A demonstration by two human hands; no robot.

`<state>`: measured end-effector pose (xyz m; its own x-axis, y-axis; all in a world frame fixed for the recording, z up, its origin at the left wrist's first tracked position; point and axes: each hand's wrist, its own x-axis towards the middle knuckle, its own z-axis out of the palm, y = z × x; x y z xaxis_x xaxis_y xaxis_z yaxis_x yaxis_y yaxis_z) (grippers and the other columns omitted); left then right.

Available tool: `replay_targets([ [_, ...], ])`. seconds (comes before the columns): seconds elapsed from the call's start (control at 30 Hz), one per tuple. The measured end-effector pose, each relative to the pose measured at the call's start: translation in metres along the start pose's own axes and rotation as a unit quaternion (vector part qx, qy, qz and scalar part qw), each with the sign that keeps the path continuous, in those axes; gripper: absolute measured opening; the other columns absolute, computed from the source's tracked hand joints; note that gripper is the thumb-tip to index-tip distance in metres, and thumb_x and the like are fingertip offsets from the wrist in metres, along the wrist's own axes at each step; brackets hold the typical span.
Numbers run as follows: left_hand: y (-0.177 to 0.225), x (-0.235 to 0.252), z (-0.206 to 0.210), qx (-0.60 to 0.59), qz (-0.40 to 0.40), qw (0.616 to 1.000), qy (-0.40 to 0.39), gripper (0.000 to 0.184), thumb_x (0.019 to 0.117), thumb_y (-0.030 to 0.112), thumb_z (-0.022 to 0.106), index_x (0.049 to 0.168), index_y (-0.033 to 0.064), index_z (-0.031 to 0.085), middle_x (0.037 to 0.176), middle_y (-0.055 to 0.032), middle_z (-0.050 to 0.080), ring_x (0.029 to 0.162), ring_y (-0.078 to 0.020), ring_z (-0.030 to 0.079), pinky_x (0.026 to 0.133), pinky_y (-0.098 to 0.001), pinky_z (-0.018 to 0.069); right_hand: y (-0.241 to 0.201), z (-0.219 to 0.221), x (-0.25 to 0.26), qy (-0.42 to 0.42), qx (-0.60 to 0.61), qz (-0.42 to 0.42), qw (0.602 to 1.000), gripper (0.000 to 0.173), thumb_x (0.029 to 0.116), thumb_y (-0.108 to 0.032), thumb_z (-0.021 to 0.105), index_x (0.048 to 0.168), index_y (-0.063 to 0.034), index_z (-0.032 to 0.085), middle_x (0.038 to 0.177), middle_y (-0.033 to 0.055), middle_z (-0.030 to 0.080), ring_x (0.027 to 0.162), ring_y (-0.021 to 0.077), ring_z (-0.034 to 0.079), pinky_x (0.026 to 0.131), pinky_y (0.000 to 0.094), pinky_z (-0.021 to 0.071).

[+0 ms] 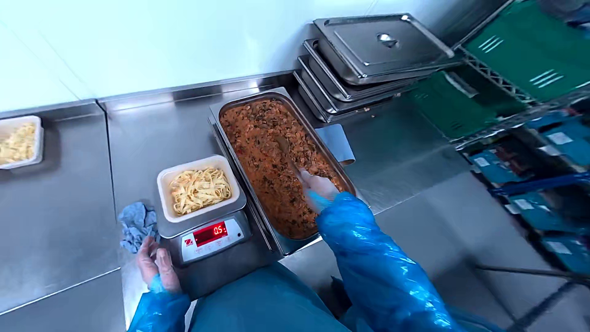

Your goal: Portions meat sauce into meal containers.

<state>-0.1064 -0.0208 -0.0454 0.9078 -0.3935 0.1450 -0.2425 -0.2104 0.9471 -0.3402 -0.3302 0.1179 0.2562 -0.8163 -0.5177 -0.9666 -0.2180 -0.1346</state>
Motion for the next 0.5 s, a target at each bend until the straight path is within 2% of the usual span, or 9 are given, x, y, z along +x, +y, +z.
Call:
replay_targets([
  [0.03, 0.002, 0.004, -0.001, -0.004, 0.016, 1.0, 0.003, 0.07, 0.0999, 0.038, 0.041, 0.144, -0.0155, 0.036, 0.143, -0.0325, 0.048, 0.129, -0.0267, 0.054, 0.108, -0.0347, 0.0449, 0.007, 0.0, -0.004, 0.007, 0.024, -0.033, 0.999, 0.051, 0.1098, -0.015, 0.04, 0.161, -0.0145, 0.033, 0.117, 0.0277, 0.069, 0.109, 0.0465, 0.067, 0.093, 0.0631, 0.0518],
  [0.1, 0.007, 0.012, -0.002, -0.021, 0.023, 0.999, 0.017, 0.067, 0.1008, 0.035, 0.038, 0.143, -0.0162, 0.036, 0.142, -0.0319, 0.049, 0.128, -0.0247, 0.055, 0.106, -0.0338, 0.0465, 0.021, 0.012, -0.018, 0.028, 0.063, -0.088, 0.994, 0.044, 0.1085, -0.014, 0.043, 0.152, -0.0117, 0.048, 0.104, 0.0251, 0.07, 0.094, 0.0434, 0.07, 0.083, 0.0623, 0.0545],
  [0.17, 0.014, 0.017, 0.001, -0.041, 0.01, 0.998, 0.036, 0.064, 0.1018, 0.032, 0.032, 0.144, -0.0157, 0.036, 0.141, -0.03, 0.049, 0.125, -0.0216, 0.055, 0.102, -0.0334, 0.0477, 0.019, 0.022, -0.026, 0.005, 0.131, -0.076, 0.988, 0.045, 0.1083, -0.013, 0.042, 0.153, -0.0128, 0.048, 0.097, 0.0219, 0.07, 0.083, 0.0372, 0.068, 0.078, 0.0567, 0.0547],
  [0.2, 0.016, 0.019, 0.002, -0.046, 0.004, 0.998, 0.041, 0.064, 0.1023, 0.033, 0.029, 0.144, -0.0151, 0.036, 0.142, -0.0291, 0.048, 0.124, -0.0203, 0.055, 0.1, -0.033, 0.0481, 0.016, 0.027, -0.021, -0.003, 0.191, -0.059, 0.98, 0.045, 0.1082, -0.013, 0.042, 0.153, -0.0146, 0.049, 0.089, 0.0182, 0.068, 0.073, 0.0311, 0.064, 0.07, 0.0501, 0.0539],
  [0.27, 0.02, 0.023, 0.006, -0.045, 0.005, 0.998, 0.032, 0.065, 0.1029, 0.035, 0.026, 0.143, -0.0149, 0.036, 0.142, -0.0296, 0.047, 0.124, -0.021, 0.055, 0.1, -0.0341, 0.0481, 0.007, 0.035, -0.005, -0.021, 0.374, -0.018, 0.927, 0.044, 0.1075, -0.012, 0.042, 0.149, -0.0165, 0.054, 0.068, 0.006, 0.054, 0.048, 0.0141, 0.042, 0.045, 0.0304, 0.0371],
  [0.3, 0.022, 0.024, 0.008, -0.039, 0.007, 0.999, 0.02, 0.065, 0.1029, 0.034, 0.026, 0.143, -0.0149, 0.036, 0.143, -0.0306, 0.047, 0.125, -0.0227, 0.055, 0.101, -0.0355, 0.0481, 0.003, 0.035, 0.001, -0.039, 0.45, 0.002, 0.892, 0.042, 0.108, -0.013, 0.042, 0.148, -0.017, 0.055, 0.066, 0.0022, 0.05, 0.044, 0.0091, 0.036, 0.04, 0.0249, 0.0313],
  [0.37, 0.024, 0.024, 0.005, -0.028, 0.014, 1.0, -0.002, 0.062, 0.1014, 0.03, 0.026, 0.142, -0.0156, 0.037, 0.143, -0.0322, 0.047, 0.125, -0.0259, 0.056, 0.101, -0.0379, 0.0483, 0.0, 0.035, -0.002, -0.043, 0.521, 0.017, 0.852, 0.041, 0.1088, -0.014, 0.043, 0.147, -0.0175, 0.056, 0.064, 0.0001, 0.048, 0.042, 0.0069, 0.033, 0.038, 0.0224, 0.0277],
  [0.43, 0.021, 0.026, -0.007, 0.001, 0.051, 0.999, -0.007, 0.061, 0.1017, 0.028, 0.028, 0.139, -0.0176, 0.04, 0.139, -0.0348, 0.05, 0.125, -0.0298, 0.057, 0.102, -0.0404, 0.0485, 0.01, 0.041, -0.016, -0.005, 0.507, -0.007, 0.862, 0.04, 0.109, -0.014, 0.044, 0.147, -0.017, 0.057, 0.062, 0.0018, 0.05, 0.043, 0.0087, 0.036, 0.04, 0.0243, 0.0309],
  [0.5, 0.005, 0.029, -0.027, 0.063, 0.089, 0.994, 0.007, 0.057, 0.1023, 0.026, 0.033, 0.137, -0.0172, 0.045, 0.137, -0.0353, 0.052, 0.128, -0.0346, 0.055, 0.108, -0.0429, 0.0458, 0.027, 0.047, -0.031, 0.037, 0.457, -0.033, 0.888, 0.04, 0.1092, -0.017, 0.046, 0.148, -0.0183, 0.057, 0.061, 0.0031, 0.052, 0.046, 0.0112, 0.041, 0.044, 0.0277, 0.0365],
])
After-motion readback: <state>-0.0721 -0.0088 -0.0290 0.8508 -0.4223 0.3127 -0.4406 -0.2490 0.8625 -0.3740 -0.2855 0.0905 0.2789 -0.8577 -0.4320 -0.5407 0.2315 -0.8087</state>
